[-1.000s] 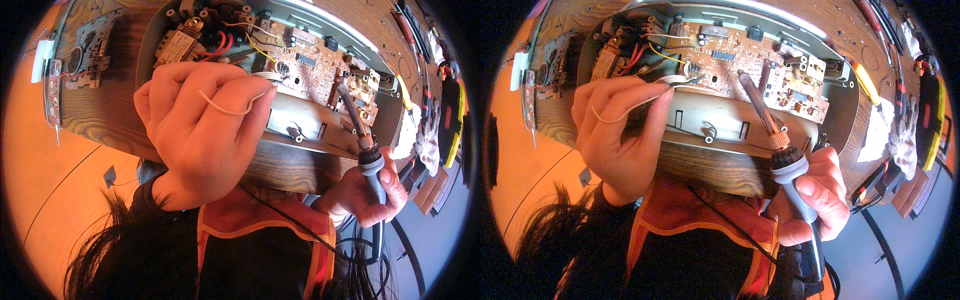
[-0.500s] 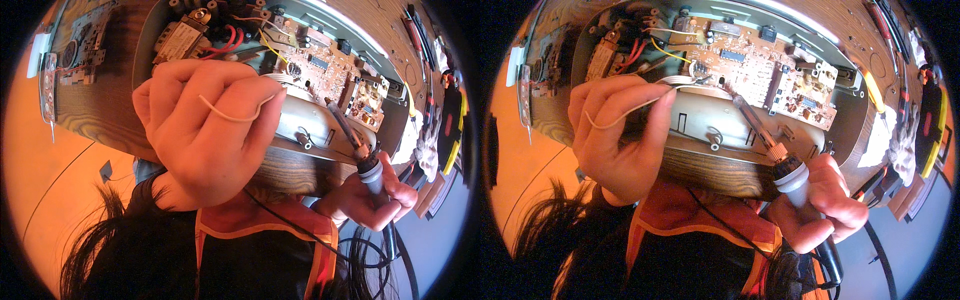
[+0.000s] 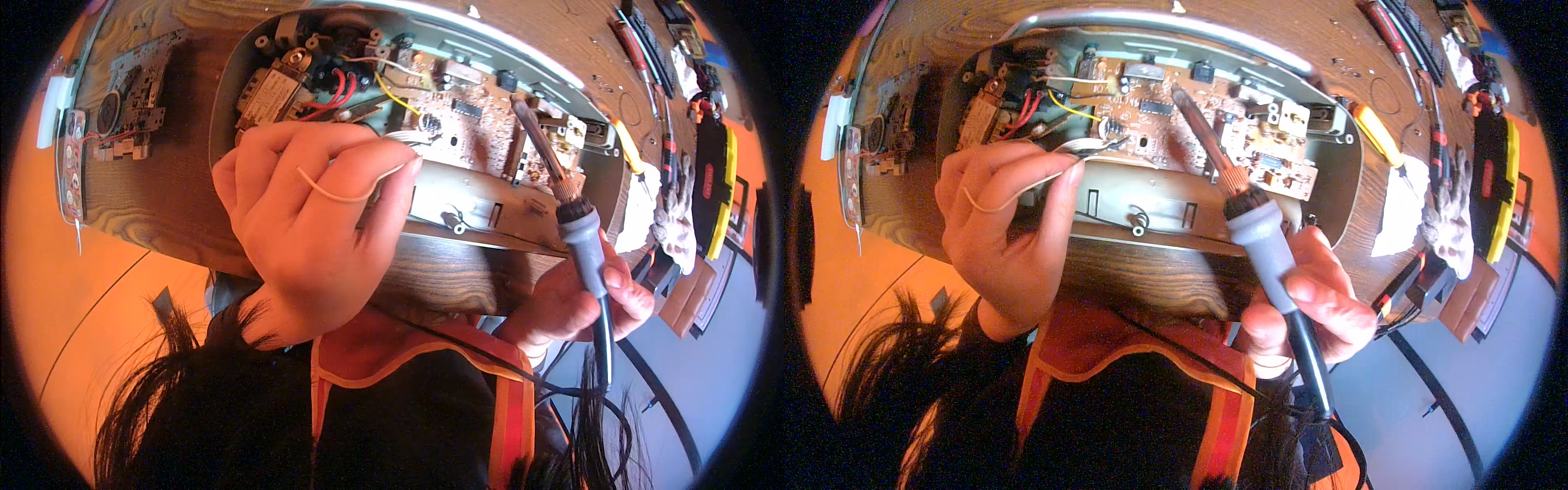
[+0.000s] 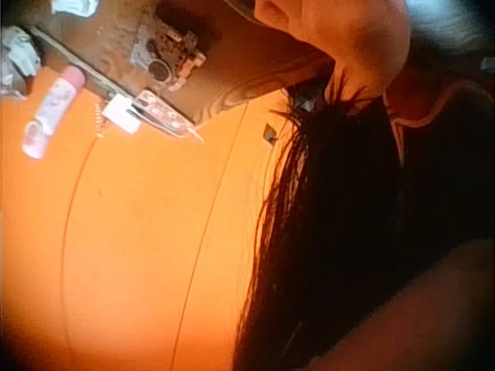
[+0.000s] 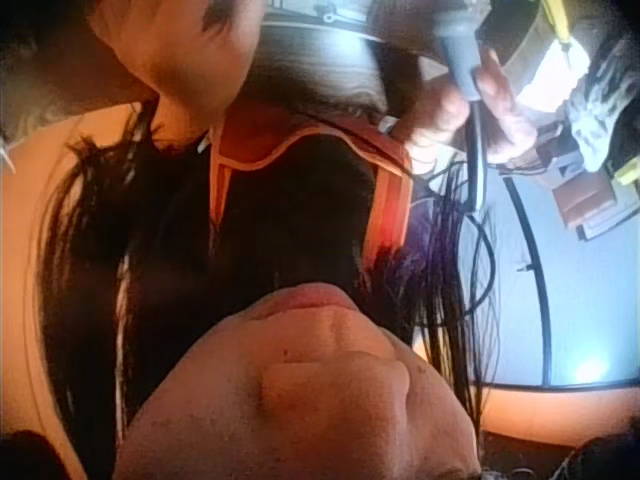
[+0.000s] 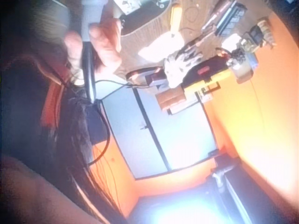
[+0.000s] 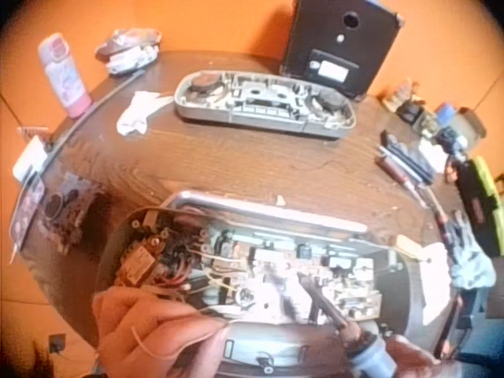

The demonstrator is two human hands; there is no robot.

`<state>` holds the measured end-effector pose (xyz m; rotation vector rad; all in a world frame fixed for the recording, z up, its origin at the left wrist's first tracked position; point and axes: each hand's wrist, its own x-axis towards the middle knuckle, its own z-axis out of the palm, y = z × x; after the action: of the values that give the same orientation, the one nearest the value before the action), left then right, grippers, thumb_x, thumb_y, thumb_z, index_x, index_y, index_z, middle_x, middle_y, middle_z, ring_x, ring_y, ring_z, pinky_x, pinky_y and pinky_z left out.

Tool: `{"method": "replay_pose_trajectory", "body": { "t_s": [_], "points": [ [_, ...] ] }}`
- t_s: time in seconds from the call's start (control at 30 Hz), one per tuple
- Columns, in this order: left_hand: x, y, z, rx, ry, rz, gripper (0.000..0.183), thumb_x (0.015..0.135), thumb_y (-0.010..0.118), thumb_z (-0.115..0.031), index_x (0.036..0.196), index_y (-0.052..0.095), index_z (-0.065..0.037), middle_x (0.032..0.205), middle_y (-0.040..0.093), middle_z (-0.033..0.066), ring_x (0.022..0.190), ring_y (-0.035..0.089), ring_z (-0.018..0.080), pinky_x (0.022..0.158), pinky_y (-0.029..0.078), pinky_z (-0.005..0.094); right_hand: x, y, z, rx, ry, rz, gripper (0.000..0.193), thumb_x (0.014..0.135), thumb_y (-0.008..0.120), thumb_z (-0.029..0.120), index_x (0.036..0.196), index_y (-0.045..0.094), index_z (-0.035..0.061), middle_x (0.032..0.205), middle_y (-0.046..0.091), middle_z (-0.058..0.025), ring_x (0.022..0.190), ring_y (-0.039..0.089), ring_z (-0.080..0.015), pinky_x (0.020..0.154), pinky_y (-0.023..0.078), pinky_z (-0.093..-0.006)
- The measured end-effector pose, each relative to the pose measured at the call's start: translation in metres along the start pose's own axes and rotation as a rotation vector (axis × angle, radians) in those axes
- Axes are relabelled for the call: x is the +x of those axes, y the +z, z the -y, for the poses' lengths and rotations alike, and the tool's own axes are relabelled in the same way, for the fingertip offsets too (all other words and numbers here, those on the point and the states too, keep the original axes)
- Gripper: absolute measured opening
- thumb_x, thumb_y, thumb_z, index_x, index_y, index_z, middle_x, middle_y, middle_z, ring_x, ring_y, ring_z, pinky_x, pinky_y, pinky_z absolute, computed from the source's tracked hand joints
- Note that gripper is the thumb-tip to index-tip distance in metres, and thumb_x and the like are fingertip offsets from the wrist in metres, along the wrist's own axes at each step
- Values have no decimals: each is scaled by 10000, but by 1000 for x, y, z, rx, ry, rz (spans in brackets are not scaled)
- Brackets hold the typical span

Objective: The person solders wires to a circuit board inside a disassembled electronic device. They use a soldering iron to attach a white wire, then a black wire, to the board, and use pliers to strip the black wire before soldering.

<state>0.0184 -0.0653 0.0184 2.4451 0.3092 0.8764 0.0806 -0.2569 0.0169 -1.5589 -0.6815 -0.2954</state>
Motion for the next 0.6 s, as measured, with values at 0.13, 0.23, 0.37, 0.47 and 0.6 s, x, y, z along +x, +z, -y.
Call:
{"method": "replay_pose_trajectory", "body": {
  "t_s": [0.13, 0.23, 0.37, 0.47, 0.6],
  "points": [
    [0, -1, 0, -11, 3, 5, 189, 611, 715, -1, 765, 641, -82, 752, 599, 48, 721, 533, 210, 688, 388, 293, 7, -7, 3, 66, -16, 120, 376, 838, 555, 399, 935, 489, 41, 849, 530, -147, 773, 549, -267, 728, 489, -415],
    [-1, 3, 2, -14, 27, -49, 186, 611, 721, -15, 761, 640, -89, 752, 599, 39, 725, 533, 205, 685, 384, 289, 4, 2, 4, -82, -81, -48, 353, 828, 571, 393, 965, 516, 73, 768, 479, -80, 649, 477, -192, 579, 401, -321],
    [-3, 5, 5, 11, 40, -43, 176, 619, 722, -32, 758, 638, -99, 749, 598, 25, 727, 532, 198, 681, 377, 287, 2, 11, 8, -175, 4, -301, 411, 761, 664, 402, 937, 472, 84, 784, 460, -38, 624, 448, -155, 688, 422, -364],
    [-3, 4, 5, 23, 36, -37, 172, 624, 721, -40, 760, 636, -104, 746, 598, 18, 726, 531, 197, 679, 374, 289, 8, 8, 5, -180, -62, -288, 351, 769, 674, 342, 876, 481, 69, 673, 432, -6, 593, 405, -123, 663, 364, -329],
    [-3, 4, 5, 42, 34, -44, 176, 624, 720, -43, 765, 635, -106, 743, 597, 16, 730, 532, 197, 679, 373, 291, 11, 4, 0, -176, -124, -263, 319, 782, 655, 336, 805, 497, 59, 559, 379, 25, 552, 353, -99, 603, 302, -293]
  ]
}}
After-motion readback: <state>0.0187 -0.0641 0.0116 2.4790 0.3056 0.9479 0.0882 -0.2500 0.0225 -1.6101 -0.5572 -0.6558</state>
